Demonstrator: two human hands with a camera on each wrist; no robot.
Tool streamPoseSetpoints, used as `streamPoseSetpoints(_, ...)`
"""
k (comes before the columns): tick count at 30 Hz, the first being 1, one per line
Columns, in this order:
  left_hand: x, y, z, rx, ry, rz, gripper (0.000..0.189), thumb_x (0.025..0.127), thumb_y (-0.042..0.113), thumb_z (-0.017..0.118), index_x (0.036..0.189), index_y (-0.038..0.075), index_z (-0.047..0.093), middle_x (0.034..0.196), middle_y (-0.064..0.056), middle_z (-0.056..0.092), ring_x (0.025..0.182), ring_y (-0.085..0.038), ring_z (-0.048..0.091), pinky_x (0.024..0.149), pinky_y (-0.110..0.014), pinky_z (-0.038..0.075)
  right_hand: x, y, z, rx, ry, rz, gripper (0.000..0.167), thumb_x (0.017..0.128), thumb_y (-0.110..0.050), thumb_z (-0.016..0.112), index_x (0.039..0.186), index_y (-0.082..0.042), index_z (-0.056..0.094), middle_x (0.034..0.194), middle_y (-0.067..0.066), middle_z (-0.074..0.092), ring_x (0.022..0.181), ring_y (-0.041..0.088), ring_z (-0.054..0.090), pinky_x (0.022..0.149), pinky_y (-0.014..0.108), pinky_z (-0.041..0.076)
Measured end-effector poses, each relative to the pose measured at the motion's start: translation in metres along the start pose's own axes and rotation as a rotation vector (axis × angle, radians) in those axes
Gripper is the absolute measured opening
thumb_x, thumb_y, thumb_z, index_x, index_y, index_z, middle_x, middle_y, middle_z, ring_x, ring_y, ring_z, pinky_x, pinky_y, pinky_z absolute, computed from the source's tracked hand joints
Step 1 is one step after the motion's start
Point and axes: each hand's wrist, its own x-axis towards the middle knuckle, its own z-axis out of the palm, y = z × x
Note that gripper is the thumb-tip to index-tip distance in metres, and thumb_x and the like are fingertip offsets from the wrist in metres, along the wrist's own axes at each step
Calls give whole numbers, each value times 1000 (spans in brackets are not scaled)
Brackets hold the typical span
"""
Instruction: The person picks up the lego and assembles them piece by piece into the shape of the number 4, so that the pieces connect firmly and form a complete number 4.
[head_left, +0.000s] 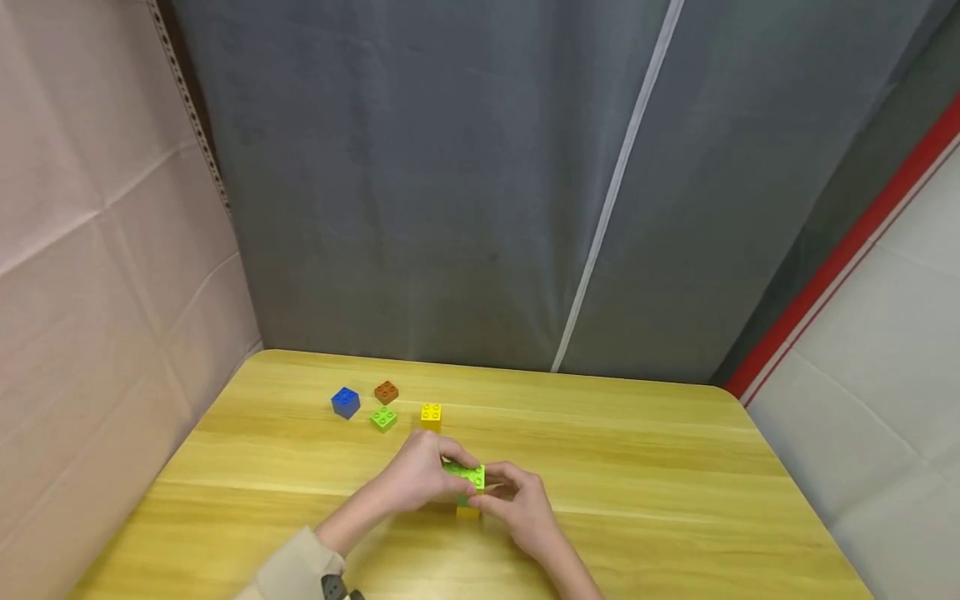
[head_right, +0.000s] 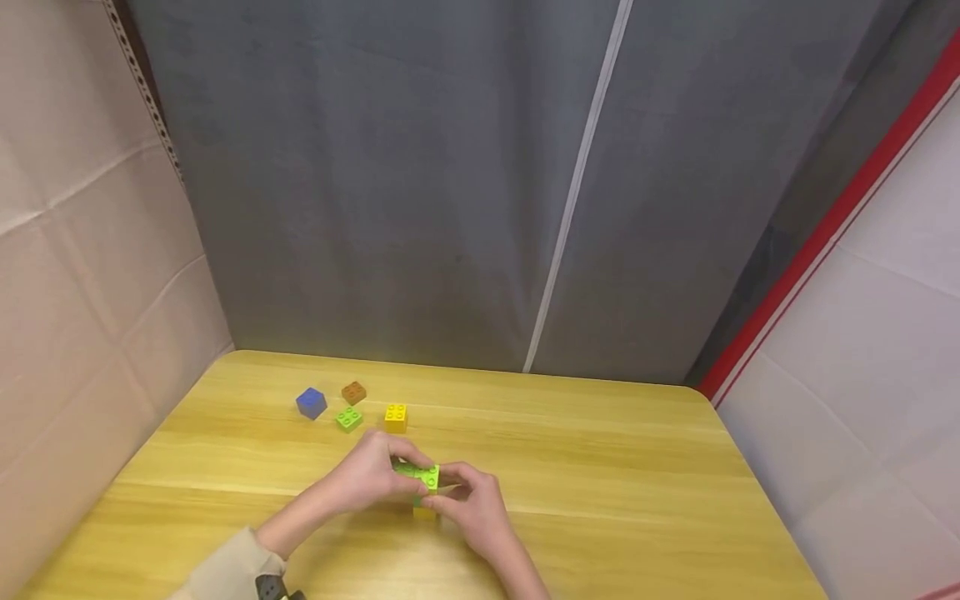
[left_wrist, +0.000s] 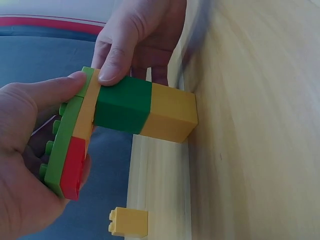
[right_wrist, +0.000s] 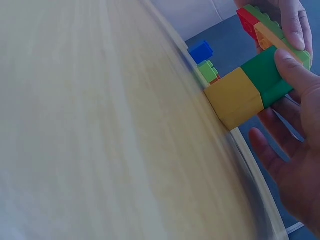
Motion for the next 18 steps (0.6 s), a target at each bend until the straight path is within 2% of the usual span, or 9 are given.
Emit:
streamPoseSetpoints(9, 0, -1, 0, 21, -9, 33, 21, 78, 10, 89, 98, 11, 82, 93, 5, 77, 79, -6, 66, 67, -24, 57, 1, 0, -1, -14, 7, -15, 35, 86, -19, 84, 118, -8, 72, 111, 10, 74, 91, 24, 71, 80, 30, 59)
streamPoseSetpoints(18, -4, -3, -2, 64, -24, 41, 23, 82, 13, 88, 104, 12, 81, 102, 3, 78, 90, -10, 70, 75, -24, 57, 1, 0, -1, -23, 0, -9, 35, 87, -20, 84, 117, -8, 72, 111, 11, 73, 92, 24, 70, 81, 29, 58)
